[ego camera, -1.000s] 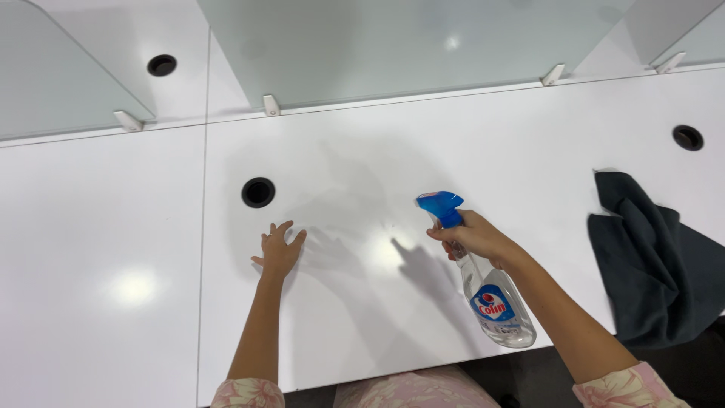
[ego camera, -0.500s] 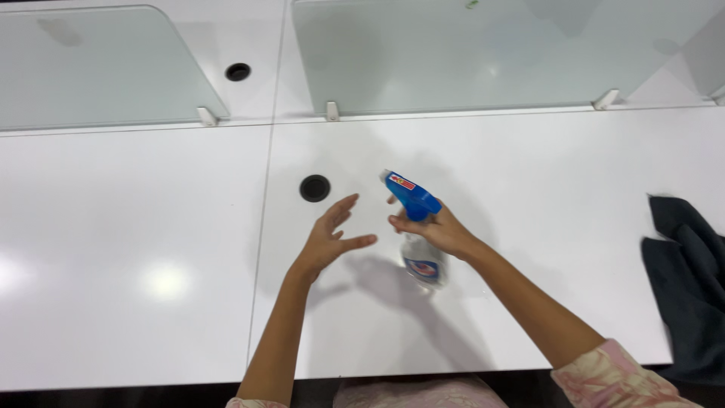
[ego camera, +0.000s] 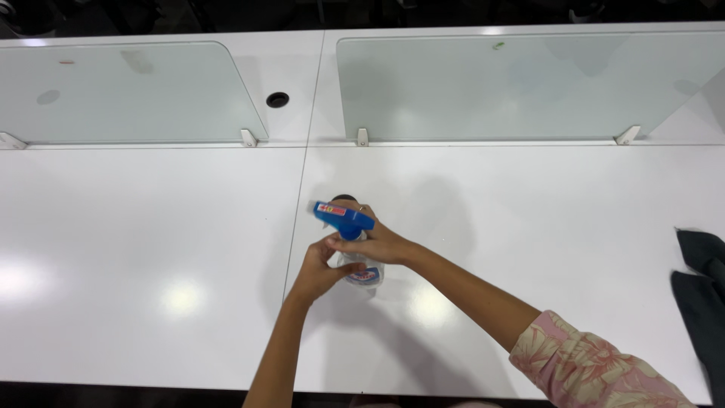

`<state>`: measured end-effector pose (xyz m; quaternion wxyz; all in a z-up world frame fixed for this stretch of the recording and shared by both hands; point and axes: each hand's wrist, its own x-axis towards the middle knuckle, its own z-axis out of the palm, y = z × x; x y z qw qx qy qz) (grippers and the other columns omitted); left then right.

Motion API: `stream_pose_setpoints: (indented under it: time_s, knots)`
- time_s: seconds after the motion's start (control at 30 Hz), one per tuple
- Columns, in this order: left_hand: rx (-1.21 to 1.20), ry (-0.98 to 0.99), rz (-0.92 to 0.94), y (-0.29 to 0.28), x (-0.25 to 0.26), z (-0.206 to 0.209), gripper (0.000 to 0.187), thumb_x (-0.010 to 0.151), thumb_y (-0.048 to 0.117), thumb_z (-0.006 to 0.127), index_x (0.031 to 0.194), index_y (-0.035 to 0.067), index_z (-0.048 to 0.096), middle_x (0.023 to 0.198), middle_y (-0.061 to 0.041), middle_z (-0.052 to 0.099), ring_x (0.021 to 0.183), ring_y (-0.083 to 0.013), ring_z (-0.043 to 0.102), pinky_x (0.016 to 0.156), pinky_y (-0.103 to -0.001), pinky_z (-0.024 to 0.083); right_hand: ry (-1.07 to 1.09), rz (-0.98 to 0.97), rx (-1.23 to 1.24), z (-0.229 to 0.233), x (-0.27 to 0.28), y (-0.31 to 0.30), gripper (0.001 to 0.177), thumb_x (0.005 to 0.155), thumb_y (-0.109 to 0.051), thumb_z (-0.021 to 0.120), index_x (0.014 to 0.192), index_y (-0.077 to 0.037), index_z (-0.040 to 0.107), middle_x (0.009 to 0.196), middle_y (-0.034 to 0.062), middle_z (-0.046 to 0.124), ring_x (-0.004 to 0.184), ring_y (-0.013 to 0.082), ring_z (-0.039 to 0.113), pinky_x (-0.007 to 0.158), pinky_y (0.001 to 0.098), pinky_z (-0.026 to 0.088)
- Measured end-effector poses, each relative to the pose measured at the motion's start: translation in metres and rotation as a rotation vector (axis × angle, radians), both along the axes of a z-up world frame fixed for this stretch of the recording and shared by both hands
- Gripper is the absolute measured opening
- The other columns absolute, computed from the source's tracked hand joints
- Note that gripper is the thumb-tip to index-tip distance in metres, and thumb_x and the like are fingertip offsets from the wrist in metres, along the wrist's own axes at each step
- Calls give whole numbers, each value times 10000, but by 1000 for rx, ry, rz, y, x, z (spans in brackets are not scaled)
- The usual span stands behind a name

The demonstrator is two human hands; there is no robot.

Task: The person sprays a white desk surface with cleaning liquid from a bottle and wipes it with a dark cloth several times.

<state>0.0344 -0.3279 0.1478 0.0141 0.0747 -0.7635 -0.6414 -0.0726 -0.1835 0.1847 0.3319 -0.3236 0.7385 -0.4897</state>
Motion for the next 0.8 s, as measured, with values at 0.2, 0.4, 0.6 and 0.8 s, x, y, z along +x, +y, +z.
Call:
stream_pose_setpoints:
  time_s: [0.2, 0.4, 0.6, 0.8]
  knots:
    - [-53, 53, 231, -17, 13, -58, 439, 709, 42, 890, 1084, 22, 663, 1112, -69, 700, 1136, -199, 671, 1085, -417, 556, 187, 164, -1, 6, 3, 5, 1153, 732, -707, 740, 1635, -221, 213, 1664, 212, 200, 1556, 454, 134, 1179, 635, 249]
    - [-120, 130, 508, -58, 34, -81, 372, 723, 61, 907, 991, 14, 654, 1009, -103, 699, 1017, -199, 681, 1030, -417, 556, 45, 91, 141, 9, 1, 23, 1185, 706, -711, 724, 1617, -241, 131, 1629, 211, 175, 1498, 428, 273, 1150, 622, 343]
    - [-236, 130, 656, -76, 42, -72, 509, 726, 76, 893, 1152, -30, 636, 1125, -153, 682, 1117, -244, 671, 1038, -443, 546, -33, 10, 228, 10, -3, 32, 1004, 810, -726, 544, 1608, -269, 140, 1664, 151, 206, 1485, 375, 361, 1132, 615, 355]
    - [-263, 74, 796, -78, 42, -68, 595, 753, 123, 881, 1270, -22, 624, 1188, -173, 670, 1177, -283, 657, 1031, -475, 540, -113, 2, 226, 10, -6, 38, 941, 842, -789, 370, 1609, -313, 105, 1665, 134, 224, 1474, 333, 353, 1119, 513, 441]
